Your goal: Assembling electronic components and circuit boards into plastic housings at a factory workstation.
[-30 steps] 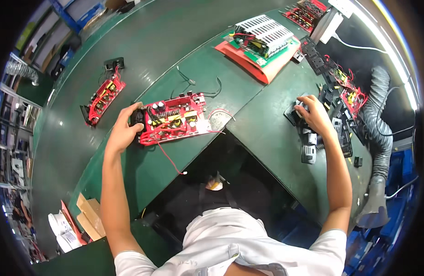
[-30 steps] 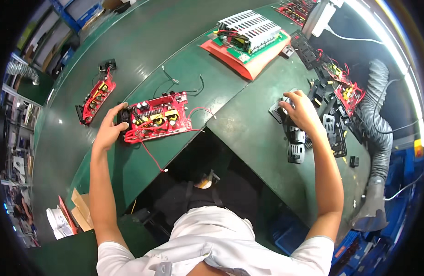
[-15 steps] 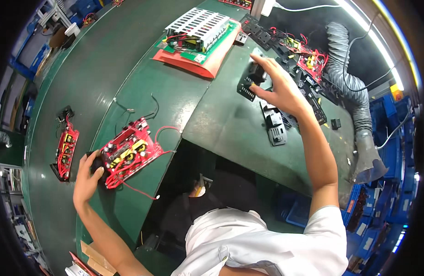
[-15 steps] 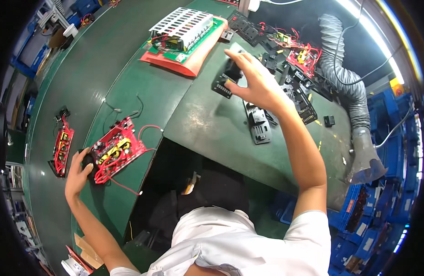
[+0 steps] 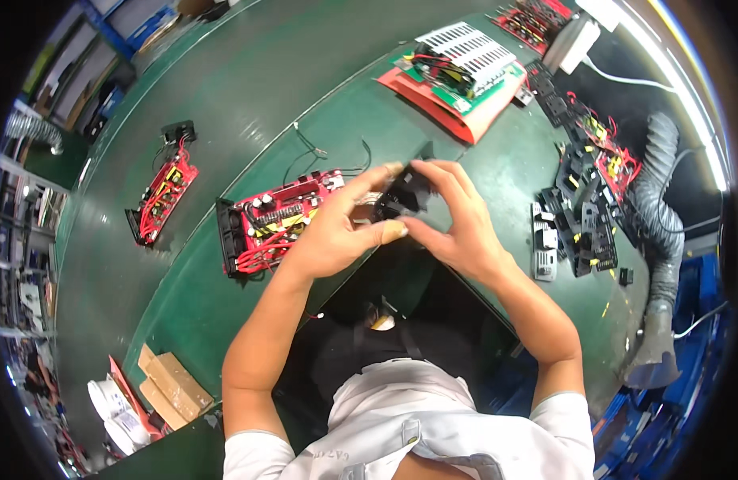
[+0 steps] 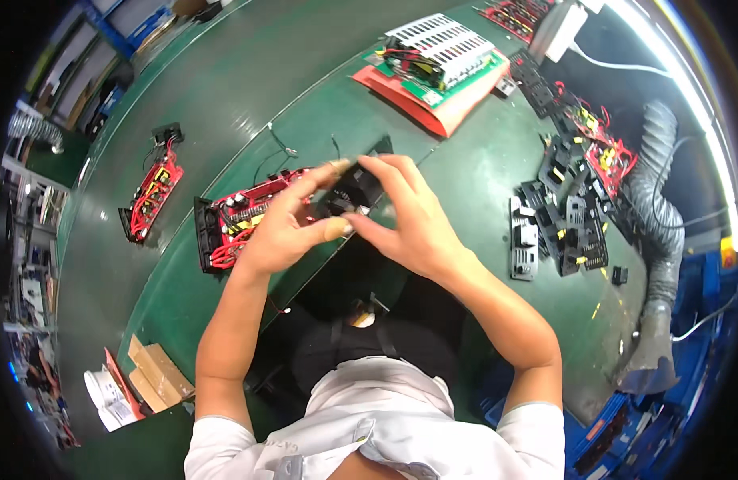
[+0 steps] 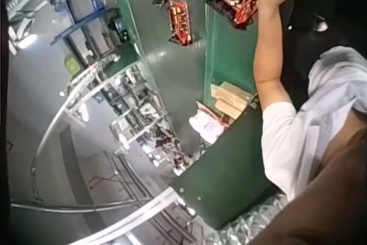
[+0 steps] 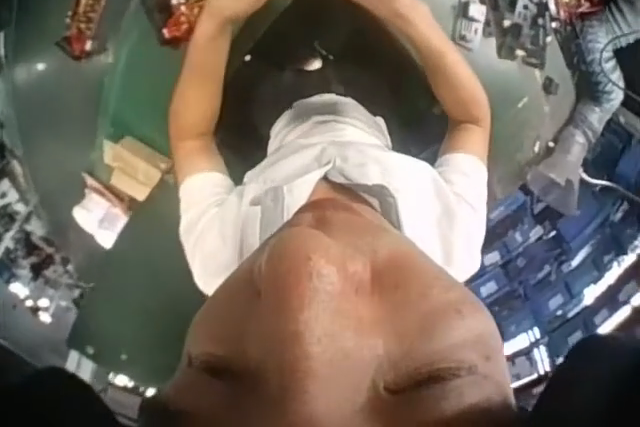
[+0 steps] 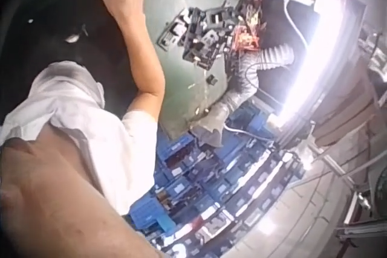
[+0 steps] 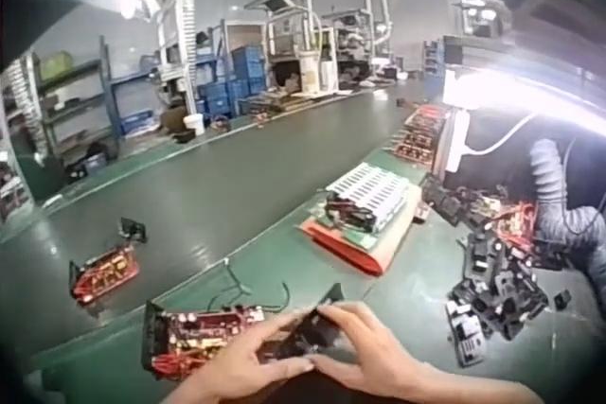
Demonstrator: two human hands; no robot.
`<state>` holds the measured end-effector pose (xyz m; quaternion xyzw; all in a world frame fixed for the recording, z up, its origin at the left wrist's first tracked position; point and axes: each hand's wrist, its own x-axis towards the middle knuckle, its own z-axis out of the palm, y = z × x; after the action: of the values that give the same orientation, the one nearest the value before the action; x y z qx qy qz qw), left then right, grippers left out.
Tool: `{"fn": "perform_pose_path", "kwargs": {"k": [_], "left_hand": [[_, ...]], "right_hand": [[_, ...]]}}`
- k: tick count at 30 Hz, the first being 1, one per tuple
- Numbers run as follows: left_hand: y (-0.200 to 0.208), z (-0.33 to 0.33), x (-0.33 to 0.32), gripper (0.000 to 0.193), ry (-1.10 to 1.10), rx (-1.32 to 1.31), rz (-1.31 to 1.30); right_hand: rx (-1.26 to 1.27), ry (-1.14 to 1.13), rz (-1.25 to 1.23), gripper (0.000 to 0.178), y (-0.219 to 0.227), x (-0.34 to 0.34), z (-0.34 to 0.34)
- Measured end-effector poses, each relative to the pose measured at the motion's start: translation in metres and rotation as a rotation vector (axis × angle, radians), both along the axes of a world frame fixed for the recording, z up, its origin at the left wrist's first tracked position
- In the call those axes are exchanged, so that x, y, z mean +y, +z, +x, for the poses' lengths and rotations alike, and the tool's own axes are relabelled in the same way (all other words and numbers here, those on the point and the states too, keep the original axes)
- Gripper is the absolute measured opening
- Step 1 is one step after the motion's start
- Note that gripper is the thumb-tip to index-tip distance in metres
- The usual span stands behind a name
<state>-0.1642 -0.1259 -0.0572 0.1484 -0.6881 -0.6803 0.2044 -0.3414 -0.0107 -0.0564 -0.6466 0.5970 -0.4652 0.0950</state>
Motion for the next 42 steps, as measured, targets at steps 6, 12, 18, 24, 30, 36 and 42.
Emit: {"fn": "perform_pose_path", "kwargs": {"k": [6, 12, 18, 24, 30, 36, 42], "left_hand": [[-0.020, 0.002, 0.001, 0.047, -0.129, -0.136, 0.111], [0.003, -0.008, -0.034, 0.046, -0.048, -0.011, -0.108], [-0.033, -0.024, -0.075, 0.044, 0.262, -0.493, -0.872], [-0.050, -0.048, -0.100, 0.035, 0.107, -0.568, -1.008], [-0.045, -0.042, -0.115, 0.034, 0.331, -0.399, -0.584], [-0.044, -0.049, -0.121, 0.024, 0.360, -0.427, -0.487], [-0.039, -0.043, -0.135, 0.042, 0.186, -0.389, -0.125]], "right_hand": [[0.395, 0.012, 0.179, 0.065, -0.003, 0.017, -0.018], [-0.576, 0.185, 0.766, 0.047, -0.008, -0.014, -0.048], [-1.123, -0.002, 0.508, 0.040, -0.054, -0.049, -0.063], [-1.386, 0.164, 0.304, 0.035, -0.070, -0.090, -0.057], [-1.453, 0.304, 0.233, 0.036, -0.071, -0.120, -0.029], [-1.418, 0.267, 0.198, 0.040, -0.088, -0.119, -0.035], [-1.419, 0.243, 0.180, 0.044, -0.097, -0.127, -0.047]]}}
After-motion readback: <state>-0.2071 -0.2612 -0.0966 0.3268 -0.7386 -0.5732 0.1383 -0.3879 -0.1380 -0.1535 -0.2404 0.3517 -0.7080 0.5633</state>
